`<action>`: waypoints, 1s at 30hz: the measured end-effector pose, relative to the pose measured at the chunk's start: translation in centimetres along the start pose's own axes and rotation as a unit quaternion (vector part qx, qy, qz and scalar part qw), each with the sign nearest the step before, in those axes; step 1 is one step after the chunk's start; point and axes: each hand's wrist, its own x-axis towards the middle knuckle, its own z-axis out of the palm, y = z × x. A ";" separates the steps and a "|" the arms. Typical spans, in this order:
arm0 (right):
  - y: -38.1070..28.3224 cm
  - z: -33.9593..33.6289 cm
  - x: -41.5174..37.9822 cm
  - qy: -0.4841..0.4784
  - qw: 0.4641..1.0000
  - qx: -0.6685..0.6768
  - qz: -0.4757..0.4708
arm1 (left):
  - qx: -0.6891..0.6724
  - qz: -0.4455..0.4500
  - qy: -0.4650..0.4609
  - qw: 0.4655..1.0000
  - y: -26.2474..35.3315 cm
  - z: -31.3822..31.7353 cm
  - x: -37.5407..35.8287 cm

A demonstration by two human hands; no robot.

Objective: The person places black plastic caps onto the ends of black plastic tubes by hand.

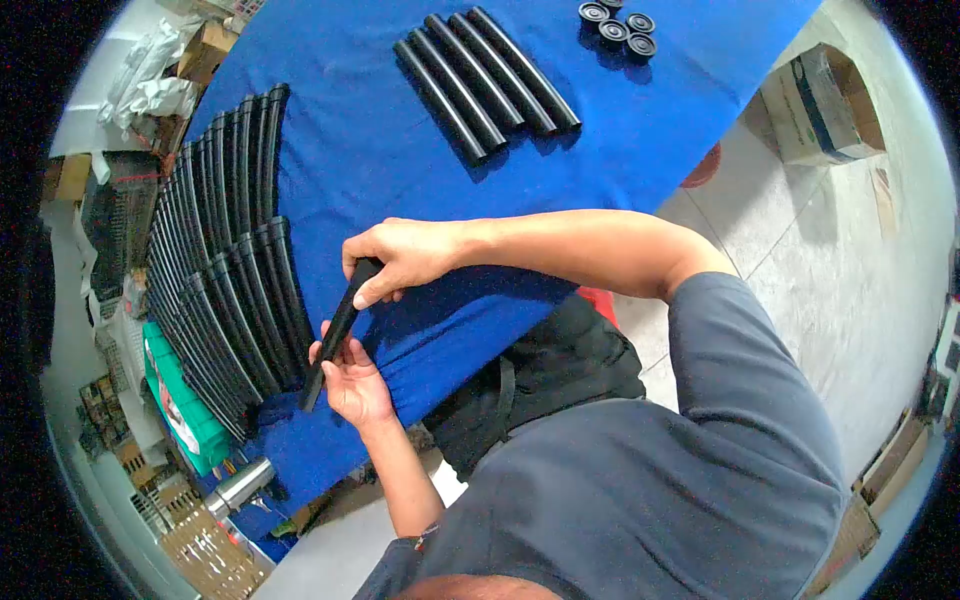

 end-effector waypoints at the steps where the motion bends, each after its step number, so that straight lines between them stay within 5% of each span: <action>1: 0.0 0.1 0.0 0.002 1.000 0.013 0.008 | 0.003 0.002 0.001 1.000 0.0 0.1 -0.1; 5: 0.3 0.4 0.1 -0.006 0.996 0.081 0.021 | -0.002 0.003 -0.004 1.000 0.0 0.0 -0.1; 20: 0.3 0.4 -0.1 0.023 0.998 -0.025 -0.046 | 0.046 0.026 -0.010 0.999 -0.2 0.5 -0.2; 29: 1.3 0.8 0.5 0.067 0.970 -0.152 -0.175 | -0.078 -0.010 -0.028 0.996 0.0 -0.3 0.2; 30: 0.9 0.8 0.3 0.055 0.982 -0.119 -0.134 | -0.071 -0.009 -0.029 0.997 0.0 -0.4 0.2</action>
